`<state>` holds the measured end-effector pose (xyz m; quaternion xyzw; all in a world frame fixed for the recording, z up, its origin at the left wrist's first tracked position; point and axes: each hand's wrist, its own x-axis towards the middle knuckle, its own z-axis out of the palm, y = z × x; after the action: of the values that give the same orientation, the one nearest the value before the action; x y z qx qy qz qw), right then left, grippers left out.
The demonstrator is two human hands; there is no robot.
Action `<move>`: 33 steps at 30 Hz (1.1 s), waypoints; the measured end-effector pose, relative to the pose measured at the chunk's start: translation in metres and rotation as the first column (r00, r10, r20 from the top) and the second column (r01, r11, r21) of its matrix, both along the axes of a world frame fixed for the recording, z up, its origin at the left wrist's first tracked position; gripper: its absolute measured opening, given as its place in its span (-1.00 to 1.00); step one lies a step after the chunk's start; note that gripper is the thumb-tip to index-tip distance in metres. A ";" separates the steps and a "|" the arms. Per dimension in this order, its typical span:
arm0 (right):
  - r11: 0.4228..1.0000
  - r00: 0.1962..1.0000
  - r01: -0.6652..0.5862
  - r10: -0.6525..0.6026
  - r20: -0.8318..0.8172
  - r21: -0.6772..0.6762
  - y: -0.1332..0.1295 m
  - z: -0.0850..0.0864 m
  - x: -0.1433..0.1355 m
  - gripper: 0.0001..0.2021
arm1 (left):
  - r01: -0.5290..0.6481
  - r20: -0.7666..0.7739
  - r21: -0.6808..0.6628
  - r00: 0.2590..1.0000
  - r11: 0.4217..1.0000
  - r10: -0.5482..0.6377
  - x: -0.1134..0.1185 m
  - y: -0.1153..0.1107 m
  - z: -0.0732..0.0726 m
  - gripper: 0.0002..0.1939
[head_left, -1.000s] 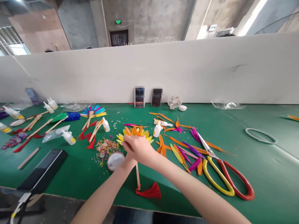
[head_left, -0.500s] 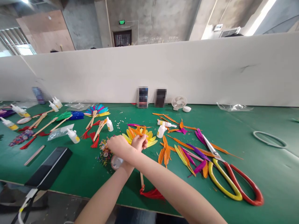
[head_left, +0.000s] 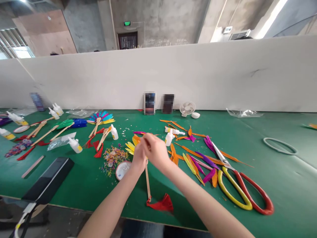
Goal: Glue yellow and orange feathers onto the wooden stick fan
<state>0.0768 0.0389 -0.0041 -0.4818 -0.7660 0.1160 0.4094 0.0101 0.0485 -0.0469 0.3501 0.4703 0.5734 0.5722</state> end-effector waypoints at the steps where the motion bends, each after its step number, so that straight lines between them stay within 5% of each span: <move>1: 0.995 0.995 0.064 -0.069 -0.067 -0.078 0.004 -0.004 0.014 -0.79 | 0.004 0.017 0.000 1.000 1.000 -0.004 -0.001 0.000 0.002 -0.68; 4: 0.950 0.965 0.111 -0.174 -0.199 -0.293 0.016 -0.019 0.044 -0.76 | 0.032 0.095 -0.016 0.995 0.999 -0.031 -0.003 -0.001 0.008 -0.61; 7: 0.858 0.935 -0.160 -0.027 -0.353 -0.488 0.021 -0.031 0.054 -0.69 | 0.060 0.129 -0.029 0.990 0.998 -0.056 -0.004 -0.002 0.010 -0.58; 11: 0.752 0.819 -0.414 0.060 -0.571 -0.514 0.019 -0.036 0.054 -0.62 | 0.065 0.098 -0.001 0.993 0.998 -0.065 -0.002 -0.003 0.009 -0.58; 16: 0.786 0.840 -0.365 0.047 -0.541 -0.499 0.019 -0.033 0.055 -0.61 | 0.048 0.032 -0.014 0.998 0.999 -0.048 0.000 -0.003 0.008 -0.61; 25: 0.758 0.832 -0.405 0.074 -0.550 -0.511 0.022 -0.034 0.060 -0.58 | -0.067 -0.026 0.059 0.997 0.996 0.069 -0.002 0.000 0.011 -0.61; 33: 0.797 0.754 -0.410 0.022 -0.656 -0.444 0.022 -0.035 0.057 -0.63 | -0.130 -0.043 0.108 0.990 0.986 0.135 -0.003 0.001 0.014 -0.76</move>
<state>0.1337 0.0613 -0.0395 -0.4179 -0.5705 0.5371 0.4598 0.0067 0.0499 -0.0329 0.3619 0.4761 0.6250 0.5017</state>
